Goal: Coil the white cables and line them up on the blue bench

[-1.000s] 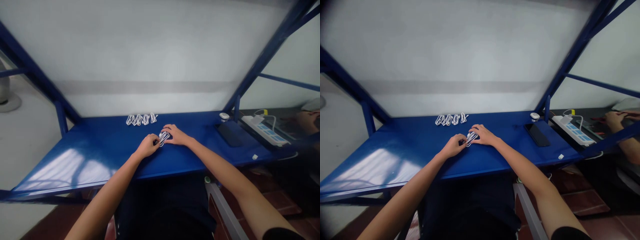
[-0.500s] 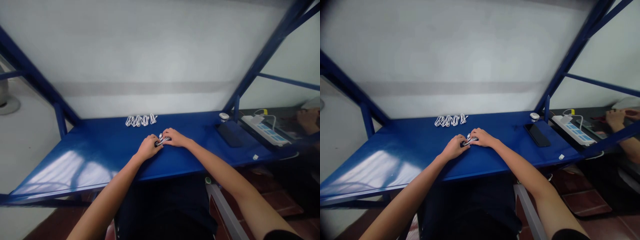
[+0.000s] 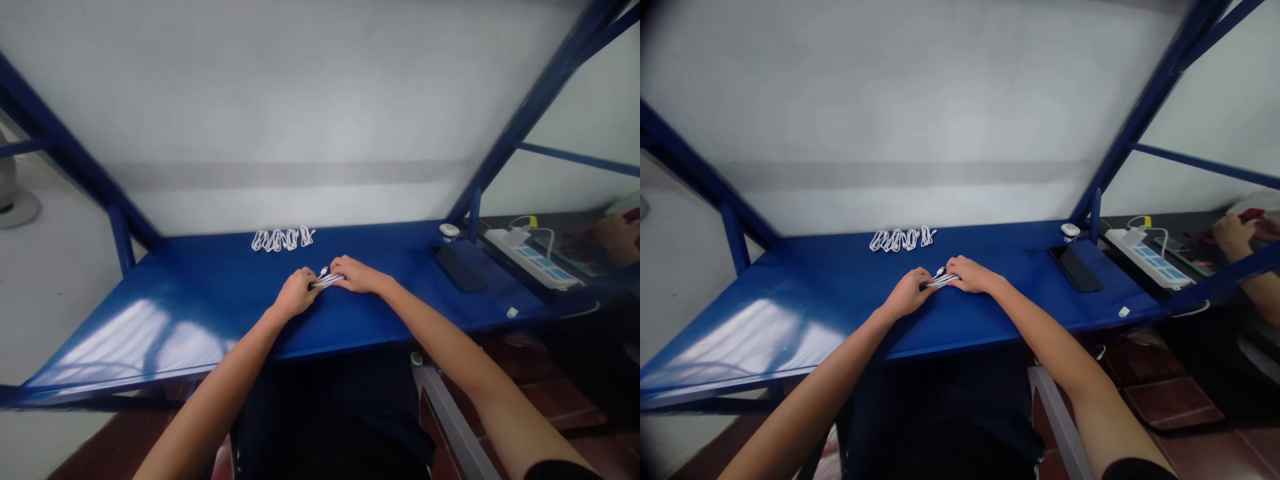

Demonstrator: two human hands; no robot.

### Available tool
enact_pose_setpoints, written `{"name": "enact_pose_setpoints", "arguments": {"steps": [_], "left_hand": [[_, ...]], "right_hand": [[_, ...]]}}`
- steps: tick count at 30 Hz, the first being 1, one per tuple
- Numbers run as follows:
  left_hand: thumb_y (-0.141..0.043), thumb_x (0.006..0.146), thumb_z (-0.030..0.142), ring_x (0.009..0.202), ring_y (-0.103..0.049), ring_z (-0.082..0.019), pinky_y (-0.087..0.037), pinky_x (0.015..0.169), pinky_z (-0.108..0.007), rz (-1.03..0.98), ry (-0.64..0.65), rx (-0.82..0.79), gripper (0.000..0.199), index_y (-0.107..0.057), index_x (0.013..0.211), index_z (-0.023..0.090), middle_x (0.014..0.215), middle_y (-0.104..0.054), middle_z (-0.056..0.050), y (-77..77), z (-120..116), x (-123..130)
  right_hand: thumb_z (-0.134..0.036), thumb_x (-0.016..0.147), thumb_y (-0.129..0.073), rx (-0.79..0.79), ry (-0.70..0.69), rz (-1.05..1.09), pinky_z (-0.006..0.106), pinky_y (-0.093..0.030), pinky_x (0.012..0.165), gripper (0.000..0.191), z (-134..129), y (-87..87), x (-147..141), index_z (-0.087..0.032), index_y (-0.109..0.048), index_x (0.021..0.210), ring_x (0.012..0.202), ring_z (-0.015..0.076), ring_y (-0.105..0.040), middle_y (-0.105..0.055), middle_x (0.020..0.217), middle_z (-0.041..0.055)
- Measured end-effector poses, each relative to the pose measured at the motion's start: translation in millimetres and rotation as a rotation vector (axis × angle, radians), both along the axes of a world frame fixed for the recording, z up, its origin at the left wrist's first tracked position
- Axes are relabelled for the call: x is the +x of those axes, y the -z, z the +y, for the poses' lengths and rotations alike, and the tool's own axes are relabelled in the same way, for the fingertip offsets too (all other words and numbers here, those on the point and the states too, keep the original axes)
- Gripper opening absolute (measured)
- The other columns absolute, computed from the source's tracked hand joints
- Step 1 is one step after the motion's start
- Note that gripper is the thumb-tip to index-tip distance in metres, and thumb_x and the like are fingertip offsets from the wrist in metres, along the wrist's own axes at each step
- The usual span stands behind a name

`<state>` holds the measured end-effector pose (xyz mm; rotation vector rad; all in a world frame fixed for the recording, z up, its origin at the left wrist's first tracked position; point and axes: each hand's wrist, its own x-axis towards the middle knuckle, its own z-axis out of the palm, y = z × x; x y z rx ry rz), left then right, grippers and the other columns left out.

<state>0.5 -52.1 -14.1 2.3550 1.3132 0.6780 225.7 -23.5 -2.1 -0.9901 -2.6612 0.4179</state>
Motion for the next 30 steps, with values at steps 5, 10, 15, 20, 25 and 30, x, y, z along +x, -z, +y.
{"name": "enact_pose_setpoints", "arguments": {"steps": [5,10,15,20,25,30], "left_hand": [[-0.06,0.085,0.035,0.088,-0.058,-0.022,-0.045,0.079,-0.034,0.071,0.039,0.059,0.02,-0.073,0.094,0.023,0.1,-0.064,-0.007,0.4,-3,2],[-0.051,0.092,0.035,0.09,-0.056,-0.023,-0.045,0.081,-0.035,0.152,0.028,0.137,0.024,-0.071,0.098,0.023,0.101,-0.062,-0.009,1.7,-5,10],[-0.048,0.094,0.032,0.088,-0.056,-0.023,-0.044,0.082,-0.037,0.159,0.031,0.132,0.025,-0.067,0.087,0.018,0.095,-0.061,-0.01,0.6,-6,13],[-0.044,0.095,0.033,0.088,-0.056,-0.023,-0.044,0.082,-0.036,0.124,0.063,0.184,0.026,-0.063,0.085,0.018,0.093,-0.06,-0.01,-0.4,-5,14],[-0.04,0.095,0.038,0.072,-0.057,-0.017,-0.044,0.07,-0.028,-0.156,0.039,0.01,0.032,-0.062,0.081,0.019,0.075,-0.062,-0.003,-8.0,8,22],[-0.048,0.09,0.04,0.062,-0.058,-0.015,-0.044,0.062,-0.025,-0.413,-0.099,-0.141,0.027,-0.062,0.087,0.018,0.068,-0.064,0.0,-11.5,27,49]], "right_hand": [[-0.023,0.091,-0.054,-0.006,0.007,0.004,0.036,-0.042,0.081,0.01,-2,2.9,-6,-0.017,-0.061,0.093,0.09,0.0223,-0.049,-0.059,0.105,0.0104],[-0.027,0.092,-0.054,0.022,-0.01,-0.004,0.039,-0.042,0.086,0.014,-6,3.6,-10,-0.017,-0.063,0.092,0.096,0.0237,-0.049,-0.058,0.112,0.0119],[-0.027,0.096,-0.047,0.108,-0.023,-0.079,0.039,-0.043,0.082,0.019,-12,3.3,-13,-0.016,-0.062,0.097,0.091,0.0235,-0.048,-0.058,0.108,0.0126],[-0.024,0.096,-0.045,0.134,-0.005,-0.026,0.038,-0.043,0.083,0.017,-15,4.2,-13,-0.015,-0.059,0.095,0.091,0.023,-0.048,-0.056,0.102,0.0129],[-0.027,0.096,-0.045,-0.018,0.111,0.127,0.031,-0.042,0.074,0.017,-12,0.2,-8,-0.016,-0.056,0.09,0.081,0.0192,-0.053,-0.059,0.091,0.0088],[-0.025,0.095,-0.045,-0.135,0.236,0.196,0.027,-0.038,0.064,0.014,-7,-1.4,1,-0.017,-0.056,0.091,0.069,0.016,-0.056,-0.063,0.083,0.005]]}}
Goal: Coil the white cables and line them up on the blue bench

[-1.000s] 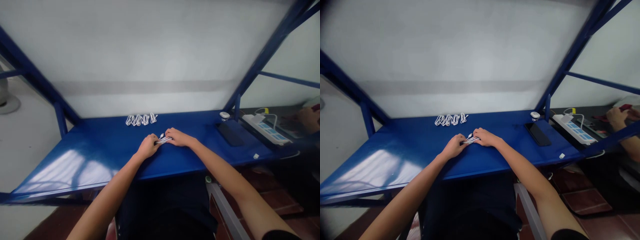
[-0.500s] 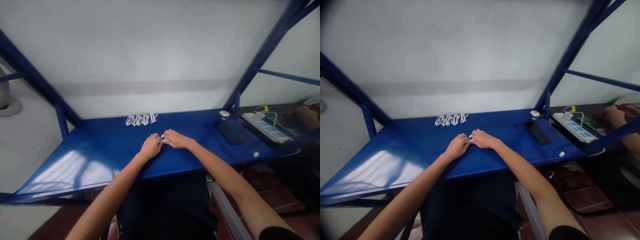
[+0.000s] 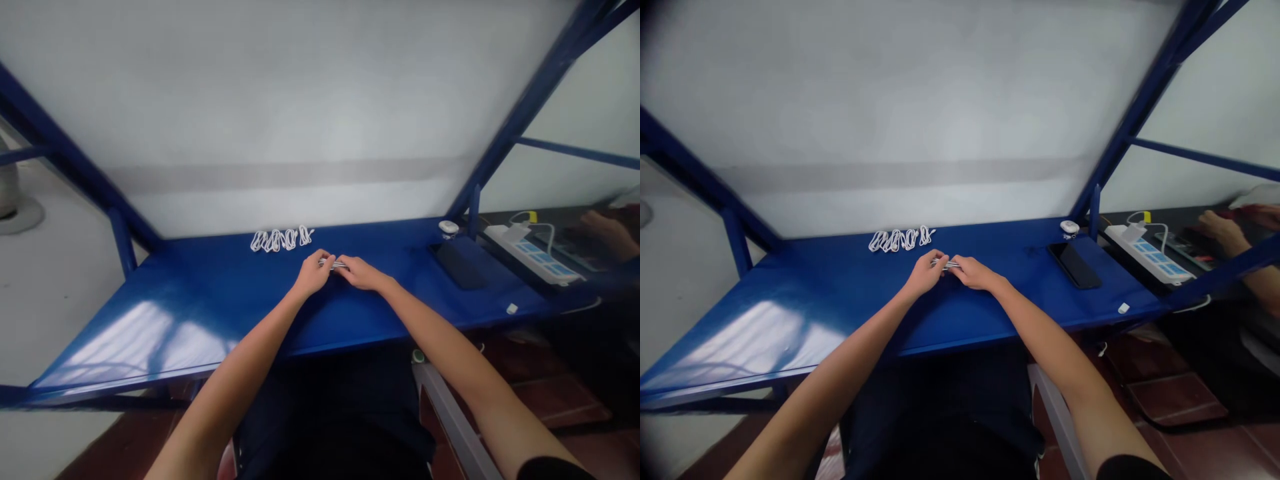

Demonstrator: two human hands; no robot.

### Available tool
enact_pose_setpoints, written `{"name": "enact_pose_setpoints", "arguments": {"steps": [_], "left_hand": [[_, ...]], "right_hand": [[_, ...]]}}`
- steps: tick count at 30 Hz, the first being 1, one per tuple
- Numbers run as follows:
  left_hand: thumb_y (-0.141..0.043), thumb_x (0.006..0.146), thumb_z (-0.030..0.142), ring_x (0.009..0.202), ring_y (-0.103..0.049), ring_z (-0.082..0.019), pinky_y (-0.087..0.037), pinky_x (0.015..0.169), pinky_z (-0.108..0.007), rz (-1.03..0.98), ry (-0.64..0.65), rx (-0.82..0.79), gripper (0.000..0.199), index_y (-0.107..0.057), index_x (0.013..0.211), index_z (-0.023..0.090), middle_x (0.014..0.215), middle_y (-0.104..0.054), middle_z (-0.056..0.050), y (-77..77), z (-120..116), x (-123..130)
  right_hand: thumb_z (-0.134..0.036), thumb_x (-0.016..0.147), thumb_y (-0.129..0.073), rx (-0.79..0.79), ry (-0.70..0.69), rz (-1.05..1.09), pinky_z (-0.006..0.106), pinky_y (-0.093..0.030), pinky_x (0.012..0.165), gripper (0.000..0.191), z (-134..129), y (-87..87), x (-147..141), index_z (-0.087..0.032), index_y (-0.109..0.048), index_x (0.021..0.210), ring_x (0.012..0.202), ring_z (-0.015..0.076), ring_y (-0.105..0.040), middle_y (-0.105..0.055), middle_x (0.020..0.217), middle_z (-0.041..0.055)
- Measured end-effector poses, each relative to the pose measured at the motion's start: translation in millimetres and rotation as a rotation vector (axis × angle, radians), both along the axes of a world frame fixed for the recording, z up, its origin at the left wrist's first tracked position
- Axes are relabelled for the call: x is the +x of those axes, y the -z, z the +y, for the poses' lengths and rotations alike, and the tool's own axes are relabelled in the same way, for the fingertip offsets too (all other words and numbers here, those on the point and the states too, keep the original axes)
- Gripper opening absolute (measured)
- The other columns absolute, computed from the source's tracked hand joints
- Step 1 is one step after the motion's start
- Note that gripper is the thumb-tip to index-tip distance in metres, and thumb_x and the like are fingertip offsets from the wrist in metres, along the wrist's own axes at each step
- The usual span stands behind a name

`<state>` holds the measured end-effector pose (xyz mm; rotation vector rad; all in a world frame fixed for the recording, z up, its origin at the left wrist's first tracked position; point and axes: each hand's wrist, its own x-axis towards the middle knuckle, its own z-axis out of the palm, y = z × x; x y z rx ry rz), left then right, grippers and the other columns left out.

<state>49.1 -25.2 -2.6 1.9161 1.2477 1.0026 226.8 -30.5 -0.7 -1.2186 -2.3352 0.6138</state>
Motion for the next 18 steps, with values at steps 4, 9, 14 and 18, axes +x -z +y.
{"name": "enact_pose_setpoints", "arguments": {"steps": [4,9,14,18], "left_hand": [[-0.051,0.088,0.038,0.068,-0.06,-0.016,-0.042,0.066,-0.026,0.021,-0.1,0.109,0.024,-0.065,0.082,0.019,0.073,-0.068,-0.003,3.2,7,17],[-0.048,0.088,0.043,0.053,-0.048,-0.011,-0.036,0.057,-0.024,-0.027,-0.162,0.117,0.039,-0.056,0.06,0.018,0.054,-0.055,0.002,6.4,4,16],[-0.048,0.086,0.039,0.05,-0.042,-0.009,-0.034,0.053,-0.023,-0.159,-0.22,0.089,0.037,-0.045,0.055,0.019,0.05,-0.049,0.004,5.6,-3,11],[-0.048,0.085,0.038,0.051,-0.04,-0.009,-0.032,0.053,-0.023,-0.156,-0.193,0.105,0.036,-0.04,0.056,0.02,0.05,-0.046,0.005,5.2,-6,13]], "right_hand": [[-0.024,0.092,-0.045,0.017,0.03,0.049,0.027,-0.038,0.064,0.012,3,1.9,5,-0.018,-0.055,0.088,0.068,0.0159,-0.056,-0.064,0.081,0.0047],[-0.033,0.089,-0.049,0.021,0.07,0.155,0.026,-0.037,0.061,0.015,1,2.6,2,-0.019,-0.053,0.082,0.063,0.0138,-0.053,-0.06,0.072,-0.0005],[-0.044,0.079,-0.063,-0.198,0.178,0.466,0.026,-0.039,0.054,0.037,-2,3.3,-9,-0.02,-0.051,0.104,0.056,0.0125,-0.051,-0.06,0.069,-0.0034],[-0.052,0.074,-0.065,-0.491,0.084,0.721,0.024,-0.036,0.045,0.043,1,7.7,-14,-0.018,-0.058,0.099,0.049,0.0113,-0.047,-0.058,0.064,-0.0026]]}}
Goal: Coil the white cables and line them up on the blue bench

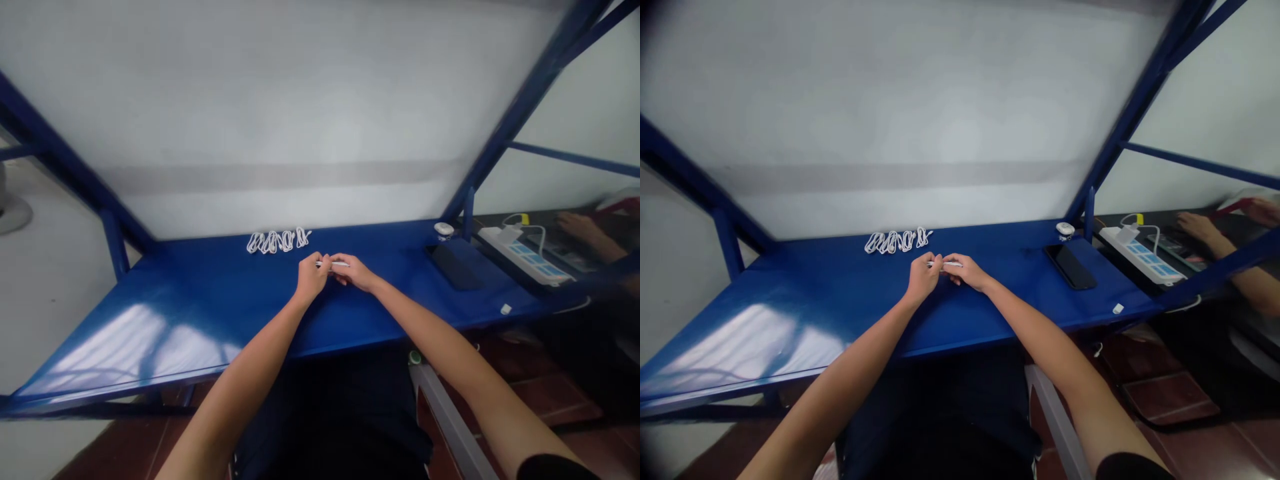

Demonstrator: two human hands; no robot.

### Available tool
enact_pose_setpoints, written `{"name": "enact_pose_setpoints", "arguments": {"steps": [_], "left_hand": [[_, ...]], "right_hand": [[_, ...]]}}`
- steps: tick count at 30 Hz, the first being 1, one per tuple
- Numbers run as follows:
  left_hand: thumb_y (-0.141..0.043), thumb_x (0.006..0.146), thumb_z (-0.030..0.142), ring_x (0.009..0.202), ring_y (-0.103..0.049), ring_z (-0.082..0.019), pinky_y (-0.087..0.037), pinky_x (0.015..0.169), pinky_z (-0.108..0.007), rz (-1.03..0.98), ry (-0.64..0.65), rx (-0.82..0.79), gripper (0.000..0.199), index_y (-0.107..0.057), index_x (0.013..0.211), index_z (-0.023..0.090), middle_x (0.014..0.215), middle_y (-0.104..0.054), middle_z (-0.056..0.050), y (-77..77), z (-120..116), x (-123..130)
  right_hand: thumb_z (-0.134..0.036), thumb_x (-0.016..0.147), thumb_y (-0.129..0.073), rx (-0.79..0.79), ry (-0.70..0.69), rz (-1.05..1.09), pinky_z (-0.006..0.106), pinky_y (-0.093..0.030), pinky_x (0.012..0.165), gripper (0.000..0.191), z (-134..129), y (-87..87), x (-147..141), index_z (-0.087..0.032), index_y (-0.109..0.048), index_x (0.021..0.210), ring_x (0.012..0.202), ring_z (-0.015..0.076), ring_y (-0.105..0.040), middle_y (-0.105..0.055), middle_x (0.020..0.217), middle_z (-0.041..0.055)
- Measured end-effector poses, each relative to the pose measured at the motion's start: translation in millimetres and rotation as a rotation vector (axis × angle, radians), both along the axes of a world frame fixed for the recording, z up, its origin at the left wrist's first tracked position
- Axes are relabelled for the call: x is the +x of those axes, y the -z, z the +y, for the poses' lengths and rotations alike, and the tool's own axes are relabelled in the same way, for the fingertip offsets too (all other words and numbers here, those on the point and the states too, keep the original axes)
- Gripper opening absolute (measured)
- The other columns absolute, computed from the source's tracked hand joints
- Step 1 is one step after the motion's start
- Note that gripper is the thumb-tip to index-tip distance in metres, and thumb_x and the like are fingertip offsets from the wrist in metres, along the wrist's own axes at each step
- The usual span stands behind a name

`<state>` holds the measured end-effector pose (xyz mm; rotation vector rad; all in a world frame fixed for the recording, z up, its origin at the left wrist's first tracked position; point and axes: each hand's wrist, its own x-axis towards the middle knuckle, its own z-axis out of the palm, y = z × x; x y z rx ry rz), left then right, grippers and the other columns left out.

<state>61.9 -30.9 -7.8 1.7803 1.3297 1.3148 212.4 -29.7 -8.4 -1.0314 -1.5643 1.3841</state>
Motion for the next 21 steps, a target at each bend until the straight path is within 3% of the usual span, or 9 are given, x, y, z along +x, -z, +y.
{"name": "enact_pose_setpoints", "arguments": {"steps": [4,9,14,17,21], "left_hand": [[-0.048,0.085,0.035,0.056,-0.045,-0.011,-0.035,0.058,-0.023,0.085,0.028,0.034,0.028,-0.046,0.062,0.02,0.056,-0.05,0.004,1.5,0,2],[-0.05,0.085,0.03,0.058,-0.049,-0.012,-0.037,0.06,-0.024,0.069,-0.08,0.038,0.012,-0.051,0.078,0.021,0.063,-0.054,0.004,7.1,3,3],[-0.05,0.086,0.031,0.059,-0.051,-0.013,-0.038,0.061,-0.025,0.026,-0.139,0.023,0.013,-0.05,0.078,0.021,0.063,-0.054,0.003,9.8,2,6],[-0.048,0.087,0.03,0.063,-0.054,-0.014,-0.04,0.063,-0.026,0.026,-0.113,-0.003,0.013,-0.051,0.079,0.021,0.066,-0.057,0.002,8.8,0,7],[-0.046,0.089,0.027,0.072,-0.059,-0.016,-0.044,0.071,-0.028,0.056,-0.007,-0.03,0.014,-0.058,0.091,0.019,0.081,-0.066,-0.002,7.2,-1,7]], "right_hand": [[-0.056,0.077,-0.058,-0.049,0.156,0.078,0.025,-0.039,0.049,0.04,7,7.0,-2,-0.017,-0.064,0.083,0.054,0.0135,-0.051,-0.06,0.064,0.0002],[-0.045,0.083,-0.052,0.245,0.305,-0.179,0.028,-0.044,0.068,0.031,6,8.7,-8,-0.019,-0.066,0.078,0.074,0.0177,-0.059,-0.067,0.077,0.0018],[-0.044,0.09,-0.042,0.427,0.39,-0.415,0.027,-0.038,0.061,0.038,-3,6.1,-18,-0.02,-0.054,0.063,0.062,0.0159,-0.052,-0.06,0.063,0.0019],[-0.044,0.092,-0.04,0.45,0.453,-0.505,0.027,-0.035,0.058,0.043,-4,6.0,-19,-0.021,-0.044,0.055,0.056,0.0147,-0.048,-0.054,0.055,0.0009],[-0.04,0.087,-0.045,0.345,0.465,-0.477,0.027,-0.037,0.06,0.035,3,8.3,-14,-0.02,-0.052,0.059,0.06,0.0157,-0.052,-0.058,0.061,0.0012]]}}
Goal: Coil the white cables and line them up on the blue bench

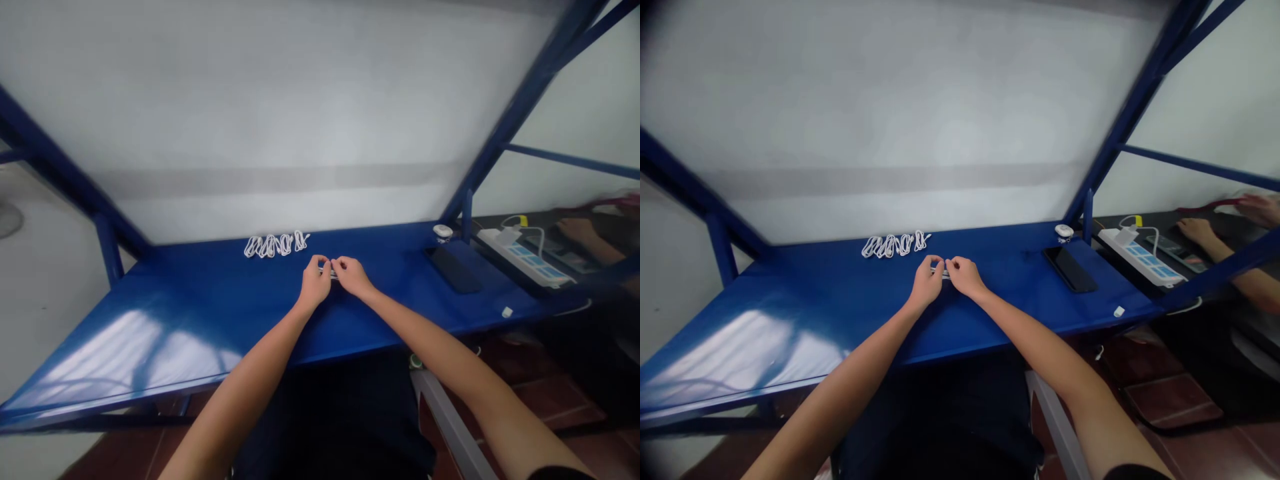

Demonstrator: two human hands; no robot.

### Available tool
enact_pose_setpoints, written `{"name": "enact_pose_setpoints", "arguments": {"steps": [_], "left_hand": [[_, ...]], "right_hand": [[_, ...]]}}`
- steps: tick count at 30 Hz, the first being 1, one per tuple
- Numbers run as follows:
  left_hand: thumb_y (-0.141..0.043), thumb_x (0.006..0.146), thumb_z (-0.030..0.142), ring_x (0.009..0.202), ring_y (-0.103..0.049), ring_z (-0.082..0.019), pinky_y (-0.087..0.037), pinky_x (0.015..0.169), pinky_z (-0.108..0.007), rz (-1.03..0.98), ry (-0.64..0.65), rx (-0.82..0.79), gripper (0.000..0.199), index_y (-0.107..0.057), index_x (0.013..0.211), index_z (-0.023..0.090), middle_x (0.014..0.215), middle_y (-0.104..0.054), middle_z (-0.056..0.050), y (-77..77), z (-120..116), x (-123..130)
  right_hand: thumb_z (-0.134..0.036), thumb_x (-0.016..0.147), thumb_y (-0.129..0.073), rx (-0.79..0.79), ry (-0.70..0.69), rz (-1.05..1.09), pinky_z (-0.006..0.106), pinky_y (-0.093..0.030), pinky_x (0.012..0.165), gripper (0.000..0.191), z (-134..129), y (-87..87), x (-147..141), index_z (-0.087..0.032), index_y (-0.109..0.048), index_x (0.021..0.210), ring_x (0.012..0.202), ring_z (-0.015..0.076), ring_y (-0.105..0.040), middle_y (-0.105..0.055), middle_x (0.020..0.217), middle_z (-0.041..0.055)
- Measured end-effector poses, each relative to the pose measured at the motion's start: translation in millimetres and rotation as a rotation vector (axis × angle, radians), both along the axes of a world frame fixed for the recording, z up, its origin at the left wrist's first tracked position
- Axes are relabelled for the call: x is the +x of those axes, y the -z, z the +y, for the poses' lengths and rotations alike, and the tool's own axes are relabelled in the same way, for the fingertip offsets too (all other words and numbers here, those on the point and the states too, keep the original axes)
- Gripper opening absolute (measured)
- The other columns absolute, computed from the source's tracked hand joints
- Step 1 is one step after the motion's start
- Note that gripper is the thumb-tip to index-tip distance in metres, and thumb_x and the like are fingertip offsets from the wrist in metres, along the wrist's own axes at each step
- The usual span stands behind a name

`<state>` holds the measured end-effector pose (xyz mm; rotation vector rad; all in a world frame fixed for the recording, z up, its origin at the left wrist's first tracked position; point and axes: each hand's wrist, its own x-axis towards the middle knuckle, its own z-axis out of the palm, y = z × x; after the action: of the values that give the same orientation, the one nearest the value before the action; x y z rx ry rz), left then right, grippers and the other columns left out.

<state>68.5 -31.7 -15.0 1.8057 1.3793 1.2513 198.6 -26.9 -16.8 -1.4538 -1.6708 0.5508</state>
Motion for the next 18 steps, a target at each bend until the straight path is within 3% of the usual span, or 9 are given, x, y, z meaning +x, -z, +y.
{"name": "enact_pose_setpoints", "arguments": {"steps": [5,12,18], "left_hand": [[-0.047,0.088,0.022,0.083,-0.063,-0.019,-0.046,0.08,-0.031,0.017,0.061,-0.003,0.018,-0.063,0.094,0.016,0.093,-0.07,-0.008,-1.2,-1,2],[-0.041,0.089,0.018,0.083,-0.065,-0.018,-0.047,0.077,-0.028,-0.072,-0.128,0.009,0.024,-0.065,0.091,0.015,0.091,-0.071,-0.008,-3.6,0,4],[-0.041,0.088,0.015,0.09,-0.066,-0.022,-0.046,0.079,-0.031,0.193,-0.165,-0.081,0.027,-0.061,0.106,0.018,0.094,-0.071,-0.008,-4.9,12,-15]], "right_hand": [[-0.04,0.085,-0.047,-0.064,-0.009,0.128,0.026,-0.04,0.062,0.031,5,3.3,5,-0.018,-0.061,0.068,0.065,0.016,-0.056,-0.064,0.067,0.0017],[-0.039,0.093,-0.04,0.192,0.052,-0.077,0.026,-0.034,0.061,0.039,1,-2.1,-13,-0.02,-0.052,0.061,0.057,0.0135,-0.05,-0.058,0.059,0.0018],[-0.036,0.092,-0.045,0.11,0.056,-0.098,0.025,-0.029,0.057,0.041,31,-0.9,-28,-0.021,-0.04,0.054,0.054,0.0117,-0.044,-0.051,0.054,-0.0015]]}}
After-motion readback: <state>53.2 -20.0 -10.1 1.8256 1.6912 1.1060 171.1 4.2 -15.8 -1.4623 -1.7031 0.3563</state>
